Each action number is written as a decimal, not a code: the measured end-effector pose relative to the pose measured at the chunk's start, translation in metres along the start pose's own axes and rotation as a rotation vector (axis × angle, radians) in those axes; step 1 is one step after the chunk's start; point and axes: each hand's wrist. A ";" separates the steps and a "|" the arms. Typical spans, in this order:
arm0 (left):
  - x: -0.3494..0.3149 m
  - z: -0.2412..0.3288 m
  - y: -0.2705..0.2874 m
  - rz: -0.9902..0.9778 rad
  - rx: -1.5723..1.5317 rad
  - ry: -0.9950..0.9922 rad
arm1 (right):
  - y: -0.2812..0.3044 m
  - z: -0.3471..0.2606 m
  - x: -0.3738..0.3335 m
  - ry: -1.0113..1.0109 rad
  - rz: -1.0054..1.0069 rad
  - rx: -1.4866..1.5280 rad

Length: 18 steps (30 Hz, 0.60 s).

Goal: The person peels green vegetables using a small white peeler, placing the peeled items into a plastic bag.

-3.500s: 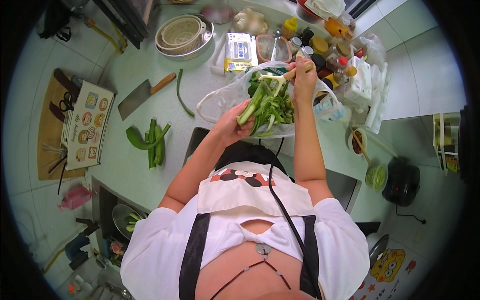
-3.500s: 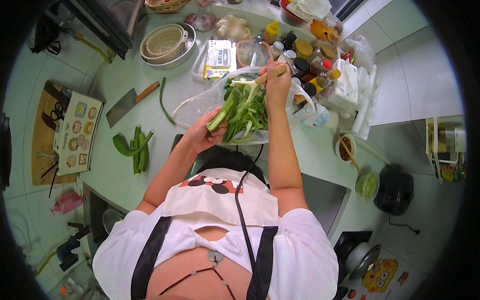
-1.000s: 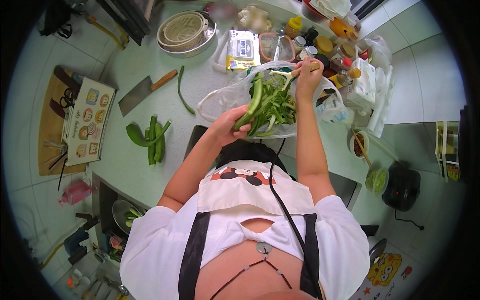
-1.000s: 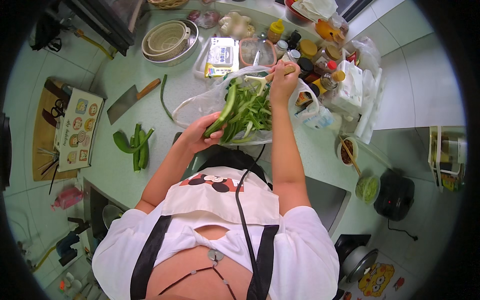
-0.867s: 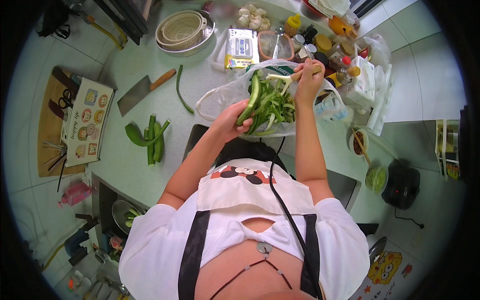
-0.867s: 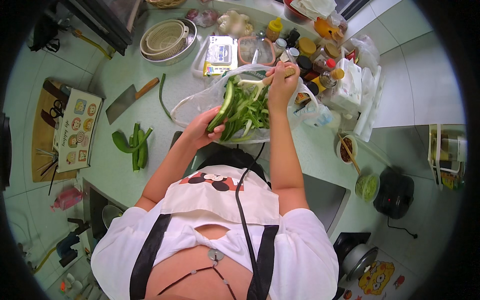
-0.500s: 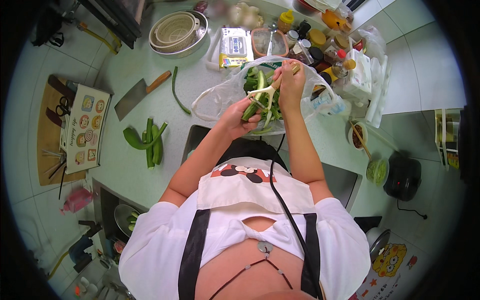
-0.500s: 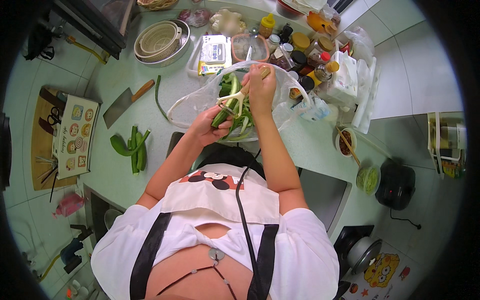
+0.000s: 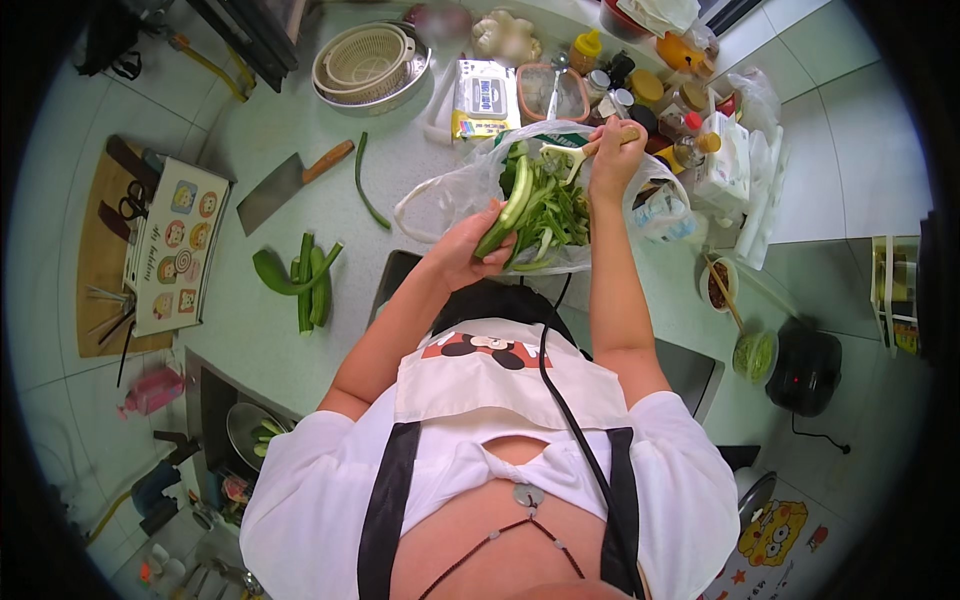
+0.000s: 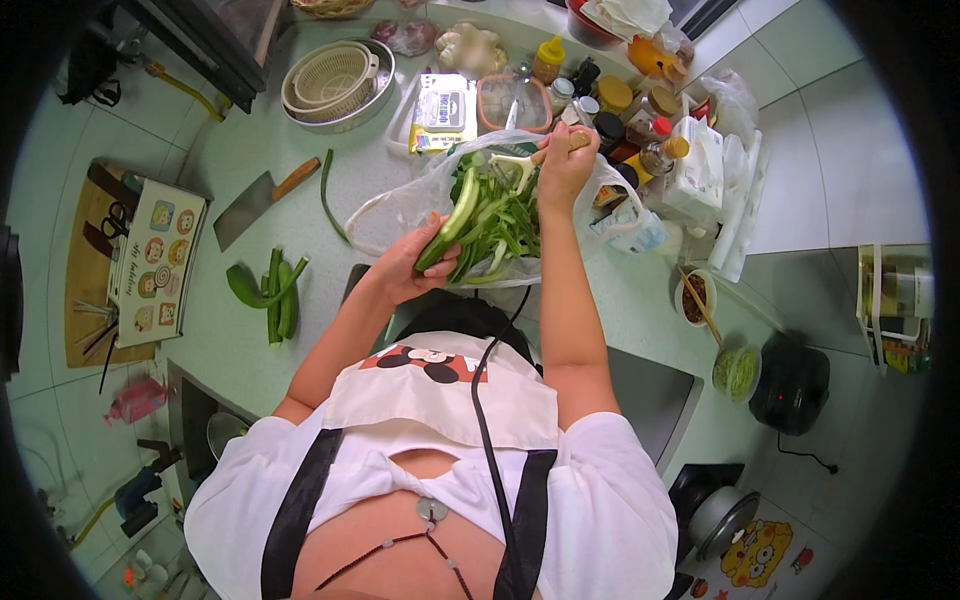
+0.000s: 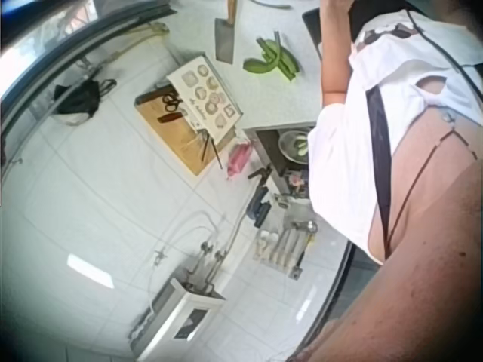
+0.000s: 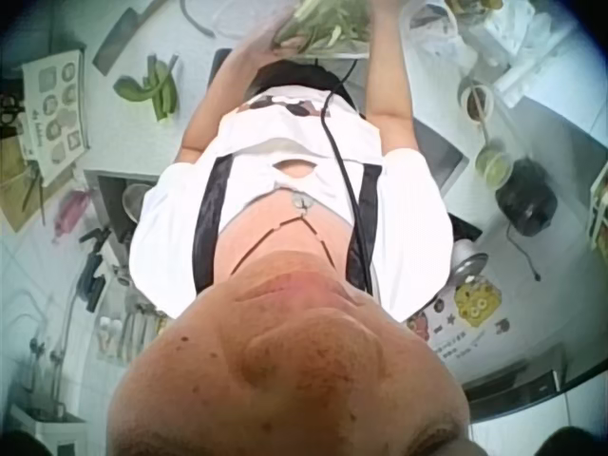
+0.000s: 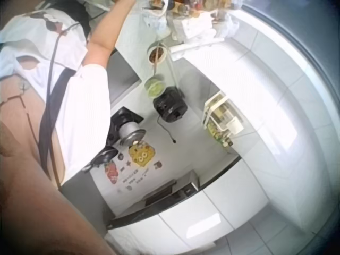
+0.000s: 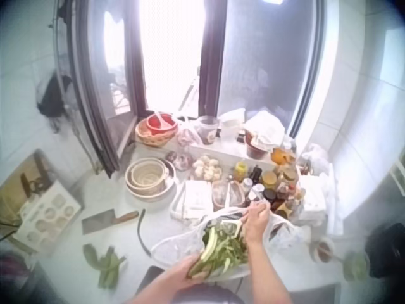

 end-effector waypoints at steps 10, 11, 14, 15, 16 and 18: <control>0.010 0.000 -0.006 0.097 0.231 -0.047 | -0.005 -0.030 -0.009 -0.172 -0.098 0.134; 0.012 -0.002 -0.007 0.131 0.251 -0.060 | -0.007 -0.030 -0.010 -0.168 -0.126 0.137; 0.016 -0.003 -0.008 0.165 0.316 -0.061 | -0.012 -0.029 -0.019 -0.189 -0.182 0.123; 0.016 -0.002 -0.007 0.174 0.385 -0.073 | -0.015 -0.029 -0.023 -0.190 -0.199 0.095; 0.016 -0.002 -0.006 0.183 0.453 -0.086 | -0.018 -0.030 -0.027 -0.191 -0.217 0.068; 0.014 -0.001 -0.004 0.187 0.552 -0.100 | -0.021 -0.031 -0.032 -0.202 -0.235 0.009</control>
Point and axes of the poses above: each hand's wrist, its own x-axis towards the middle knuckle, its own y-axis out of the back of the hand, z = x × y, and after that the axes turned 5 degrees about x, right-handed
